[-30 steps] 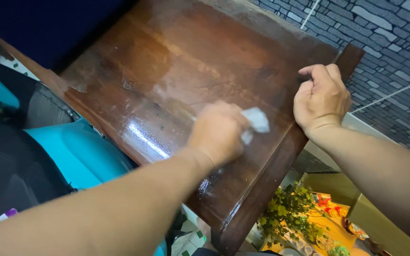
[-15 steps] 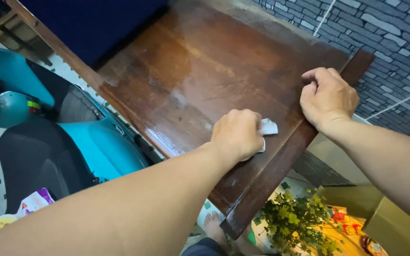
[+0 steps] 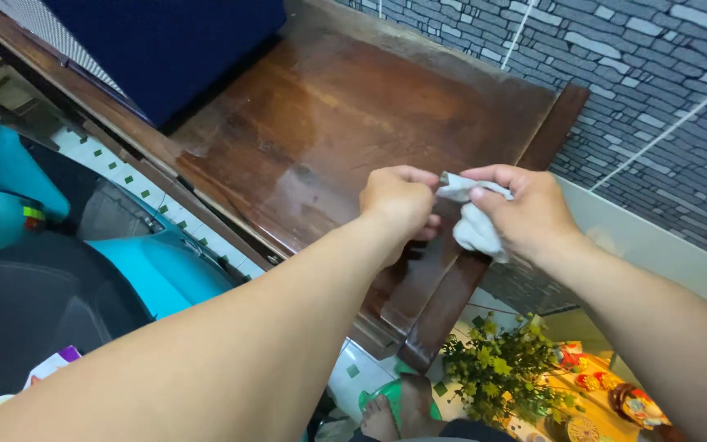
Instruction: Wiping the top surface and edges of a wooden cabinet with a cloth.
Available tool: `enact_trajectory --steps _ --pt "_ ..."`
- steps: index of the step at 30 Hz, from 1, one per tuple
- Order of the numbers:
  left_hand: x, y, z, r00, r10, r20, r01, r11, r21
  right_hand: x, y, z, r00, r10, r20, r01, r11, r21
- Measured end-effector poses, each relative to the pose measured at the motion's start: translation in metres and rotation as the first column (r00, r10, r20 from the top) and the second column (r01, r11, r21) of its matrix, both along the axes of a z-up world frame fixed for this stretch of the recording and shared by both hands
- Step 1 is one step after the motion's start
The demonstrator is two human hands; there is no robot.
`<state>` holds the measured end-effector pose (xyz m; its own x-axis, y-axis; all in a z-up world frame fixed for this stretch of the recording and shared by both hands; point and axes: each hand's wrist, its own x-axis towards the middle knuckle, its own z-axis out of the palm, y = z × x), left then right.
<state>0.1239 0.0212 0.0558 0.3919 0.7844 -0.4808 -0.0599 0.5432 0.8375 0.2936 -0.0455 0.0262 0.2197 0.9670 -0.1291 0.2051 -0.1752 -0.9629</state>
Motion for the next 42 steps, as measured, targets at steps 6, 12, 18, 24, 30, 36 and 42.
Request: enact_trajectory --steps 6,12,18,24,30,36,42 --pt "-0.034 -0.008 -0.002 0.789 0.167 -0.592 0.051 0.942 0.333 0.007 -0.039 -0.018 0.721 -0.085 0.688 0.044 0.996 0.077" --pt "-0.046 -0.005 -0.013 0.692 0.057 -0.720 0.249 0.917 0.312 -0.035 -0.086 -0.011 0.691 0.088 0.718 -0.263 0.955 0.136" --pt "-0.047 -0.015 -0.020 0.667 0.025 -0.745 0.292 0.911 0.292 -0.032 -0.087 -0.015 0.684 0.216 0.696 -0.436 0.887 0.153" --pt "-0.053 -0.024 -0.027 0.729 -0.020 -0.685 0.313 0.899 0.306 -0.017 -0.069 -0.011 0.633 0.082 0.770 -0.324 0.931 0.167" --pt "-0.047 -0.029 -0.019 0.751 -0.034 -0.660 0.294 0.912 0.287 -0.035 -0.087 0.000 0.587 0.270 0.763 -0.528 0.842 0.108" --pt "-0.041 -0.032 -0.012 0.769 -0.052 -0.637 0.286 0.920 0.269 -0.004 -0.057 -0.001 0.575 0.188 0.796 -0.470 0.873 0.133" --pt "-0.031 -0.032 -0.017 0.780 -0.034 -0.625 0.245 0.935 0.255 -0.034 -0.092 -0.006 0.556 0.124 0.822 -0.501 0.839 0.212"
